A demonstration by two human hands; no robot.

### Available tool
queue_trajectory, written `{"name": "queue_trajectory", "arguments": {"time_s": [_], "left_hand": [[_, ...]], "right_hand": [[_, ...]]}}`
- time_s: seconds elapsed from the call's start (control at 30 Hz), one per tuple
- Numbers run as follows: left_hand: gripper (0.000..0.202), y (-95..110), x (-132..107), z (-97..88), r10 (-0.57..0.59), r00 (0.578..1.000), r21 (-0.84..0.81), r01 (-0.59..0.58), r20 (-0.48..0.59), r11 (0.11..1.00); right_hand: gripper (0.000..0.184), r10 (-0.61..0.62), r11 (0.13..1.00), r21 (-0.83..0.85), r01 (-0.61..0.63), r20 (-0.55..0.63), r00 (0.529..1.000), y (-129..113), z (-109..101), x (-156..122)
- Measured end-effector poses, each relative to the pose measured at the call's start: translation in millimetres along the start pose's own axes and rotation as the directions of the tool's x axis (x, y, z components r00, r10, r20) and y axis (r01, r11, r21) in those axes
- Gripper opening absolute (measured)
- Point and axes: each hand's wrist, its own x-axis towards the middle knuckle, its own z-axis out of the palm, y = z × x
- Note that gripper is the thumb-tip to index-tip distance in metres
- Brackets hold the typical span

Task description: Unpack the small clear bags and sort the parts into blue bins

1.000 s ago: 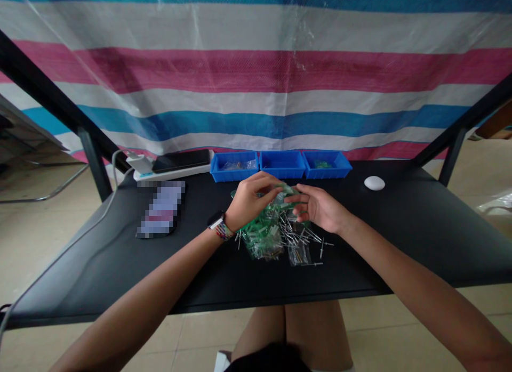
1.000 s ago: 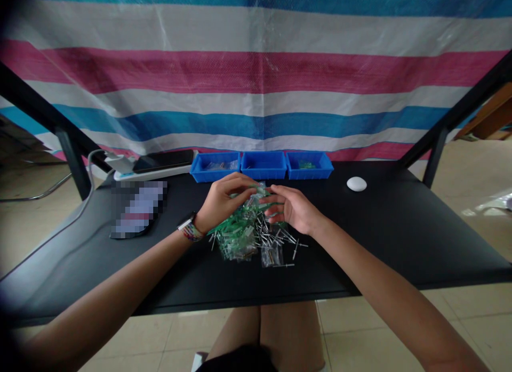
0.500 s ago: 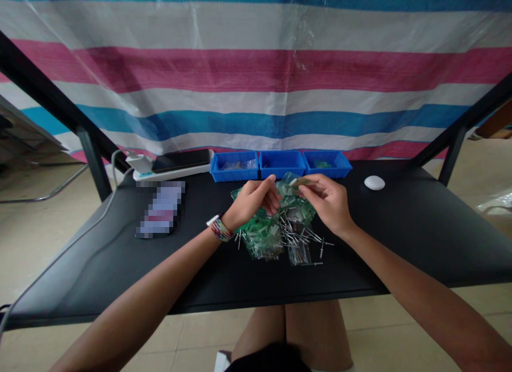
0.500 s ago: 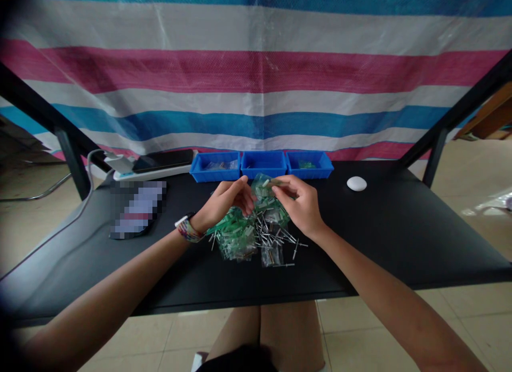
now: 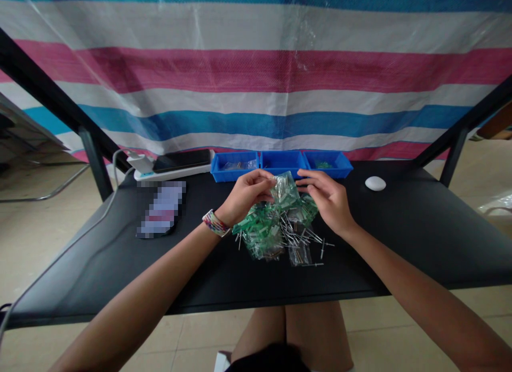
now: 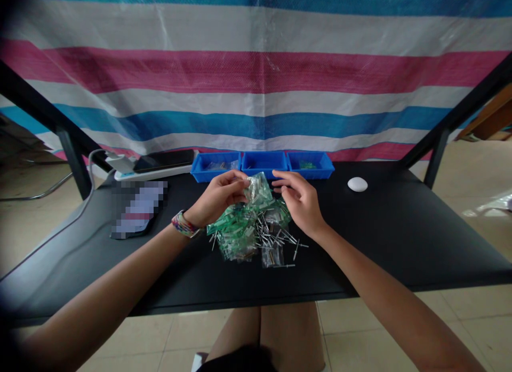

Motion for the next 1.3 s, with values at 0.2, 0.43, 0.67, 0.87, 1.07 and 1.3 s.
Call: {"name": "queue_trajectory", "arguments": {"time_s": [0.2,0.43,0.67,0.87,1.07,1.3], "left_hand": [[0.029,-4.9,-0.9,5.1,0.121,0.990,0.155,-0.132,0.078,0.979],[0.021,-7.4,-0.9,3.7,0.120,0.990,0.218,-0.133,0.070,0.967],[0.018,-12.3,-3.4,-1.9,0.270,0.923,0.771,-0.378,0.273,0.513],[0.025,-16.1,-6.7,1.1,0.278,0.894,0.825,-0.435,0.351,0.360],[0.040,-18.3,-5.9,-4.6,0.252,0.850,0.854,-0.503,0.462,0.134],[0.041,-20.4,-8.7,-1.4,0.149,0.851,0.847,-0.520,0.504,0.111]], "right_hand": [[0.041,0.298,0.873,0.321,-0.366,0.243,0.923,10.0,5.3,4.1],[0.027,-0.120,0.988,-0.134,0.081,-0.324,0.938,28.8,-38.4,25.9],[0.030,-0.423,0.607,-0.766,0.210,-0.088,0.902,57.0,-98.7,47.9],[0.027,-0.368,0.568,-0.791,0.228,0.004,0.930,44.9,-75.5,38.7],[0.016,0.033,0.700,-0.666,0.258,0.392,0.919,23.1,-62.0,26.6],[0.023,0.144,0.664,-0.695,0.276,0.480,0.865,24.2,-59.5,23.7]]}}
